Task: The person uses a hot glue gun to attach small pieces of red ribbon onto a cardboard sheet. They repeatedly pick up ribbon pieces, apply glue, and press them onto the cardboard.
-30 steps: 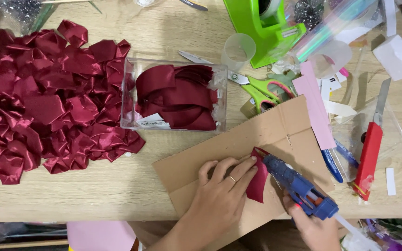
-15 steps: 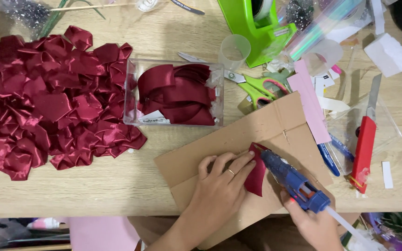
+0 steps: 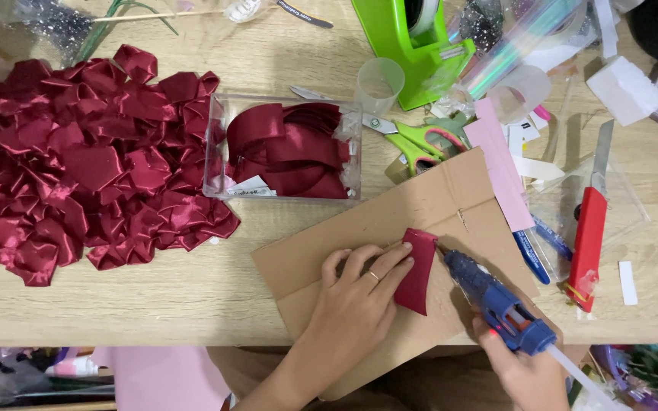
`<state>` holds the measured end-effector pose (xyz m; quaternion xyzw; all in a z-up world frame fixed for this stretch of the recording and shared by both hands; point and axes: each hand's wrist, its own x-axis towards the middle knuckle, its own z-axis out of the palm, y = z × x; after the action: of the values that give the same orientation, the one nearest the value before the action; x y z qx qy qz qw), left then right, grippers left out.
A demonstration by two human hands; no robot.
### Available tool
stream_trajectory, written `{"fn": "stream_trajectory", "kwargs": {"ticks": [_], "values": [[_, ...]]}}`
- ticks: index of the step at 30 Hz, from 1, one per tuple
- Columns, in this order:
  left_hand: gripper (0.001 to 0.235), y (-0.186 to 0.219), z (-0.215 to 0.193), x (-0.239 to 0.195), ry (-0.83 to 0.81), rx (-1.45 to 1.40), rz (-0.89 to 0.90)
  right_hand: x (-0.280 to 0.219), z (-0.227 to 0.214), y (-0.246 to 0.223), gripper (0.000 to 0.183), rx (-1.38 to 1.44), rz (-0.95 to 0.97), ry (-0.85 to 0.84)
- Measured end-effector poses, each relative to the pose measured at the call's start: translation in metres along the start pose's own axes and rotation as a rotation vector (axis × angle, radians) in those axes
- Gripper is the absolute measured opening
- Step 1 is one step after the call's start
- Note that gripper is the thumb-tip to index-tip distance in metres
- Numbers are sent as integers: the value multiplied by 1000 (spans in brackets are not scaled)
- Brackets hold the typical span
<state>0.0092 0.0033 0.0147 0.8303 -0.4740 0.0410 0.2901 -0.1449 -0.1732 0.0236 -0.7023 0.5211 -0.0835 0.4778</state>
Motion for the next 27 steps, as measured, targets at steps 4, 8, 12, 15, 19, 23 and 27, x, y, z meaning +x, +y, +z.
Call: {"fn": "stream_trajectory", "kwargs": {"ticks": [4,8,12,15,19,23,27], "values": [[45,-1,3,-1,-19,-21,-3,1,2,-4,28,20,6,-38],[46,0,-2,1,-23,-52,-6,-4,2,-26,36,-174,173,-27],[47,-1,1,0,-20,-74,-4,-2,-1,-23,37,-130,158,-37],[48,-1,1,0,-14,-57,4,0,-4,-18,17,-199,56,-105],[46,-3,5,0,17,-71,2,2,0,-16,19,-130,57,-80],[46,-1,3,-1,9,-69,7,-1,2,-7,22,-76,28,-13],[46,-1,1,-1,12,-51,3,-17,1,-19,52,-57,103,-50]]}}
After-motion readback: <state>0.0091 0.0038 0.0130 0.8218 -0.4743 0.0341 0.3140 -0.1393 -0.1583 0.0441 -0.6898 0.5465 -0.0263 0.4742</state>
